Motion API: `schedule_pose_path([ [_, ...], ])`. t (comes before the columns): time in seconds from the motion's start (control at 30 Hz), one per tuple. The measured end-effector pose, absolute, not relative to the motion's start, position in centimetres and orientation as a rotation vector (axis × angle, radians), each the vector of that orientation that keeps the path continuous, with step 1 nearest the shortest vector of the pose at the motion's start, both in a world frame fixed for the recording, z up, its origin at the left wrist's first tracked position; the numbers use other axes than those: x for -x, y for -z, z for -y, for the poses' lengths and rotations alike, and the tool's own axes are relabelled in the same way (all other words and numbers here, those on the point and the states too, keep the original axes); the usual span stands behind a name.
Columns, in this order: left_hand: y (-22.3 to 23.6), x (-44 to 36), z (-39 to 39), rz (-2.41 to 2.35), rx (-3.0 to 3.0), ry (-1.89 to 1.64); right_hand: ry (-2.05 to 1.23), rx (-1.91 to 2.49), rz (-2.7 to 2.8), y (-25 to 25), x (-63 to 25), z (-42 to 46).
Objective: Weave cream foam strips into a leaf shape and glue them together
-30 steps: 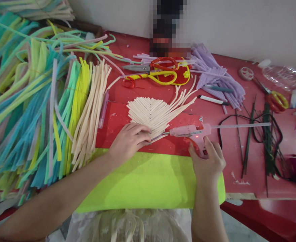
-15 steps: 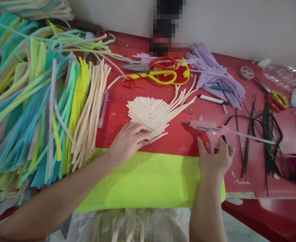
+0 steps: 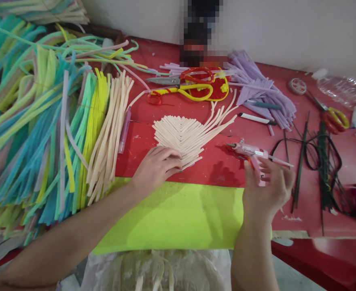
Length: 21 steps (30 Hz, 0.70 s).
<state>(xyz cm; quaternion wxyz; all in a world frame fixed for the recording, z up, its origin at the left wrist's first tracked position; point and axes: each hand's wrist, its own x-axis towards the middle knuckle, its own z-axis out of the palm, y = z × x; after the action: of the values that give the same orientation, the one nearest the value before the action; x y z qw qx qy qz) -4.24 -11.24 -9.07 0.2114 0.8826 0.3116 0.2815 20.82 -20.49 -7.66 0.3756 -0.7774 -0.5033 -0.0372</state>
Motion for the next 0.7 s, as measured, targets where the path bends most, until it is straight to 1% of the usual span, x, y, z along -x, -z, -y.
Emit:
schedule_pose_path([
  [0.03, 9.0, 4.2, 11.2, -0.865, -2.448, -0.785, 0.118, 1.959, 1.341, 7.3, -20.2, 20.1],
  [0.13, 9.0, 4.2, 11.2, -0.866, -2.432, -0.787, -0.075, 1.753, 1.678, 6.3, -18.4, 18.6],
  [0.23, 8.9, 4.2, 11.2, -0.864, -2.432, -0.764, -0.186, 1.632, 1.838, 6.0, -17.4, 17.1],
  [0.53, 8.7, 4.2, 11.2, -0.877, -2.458, -0.718, -0.388, 1.558, 1.823, 7.9, -17.5, 16.2],
  [0.7, 8.7, 4.2, 11.2, -0.886, -2.443, -0.720, -0.394, 1.561, 1.819, 8.2, -17.4, 16.1],
])
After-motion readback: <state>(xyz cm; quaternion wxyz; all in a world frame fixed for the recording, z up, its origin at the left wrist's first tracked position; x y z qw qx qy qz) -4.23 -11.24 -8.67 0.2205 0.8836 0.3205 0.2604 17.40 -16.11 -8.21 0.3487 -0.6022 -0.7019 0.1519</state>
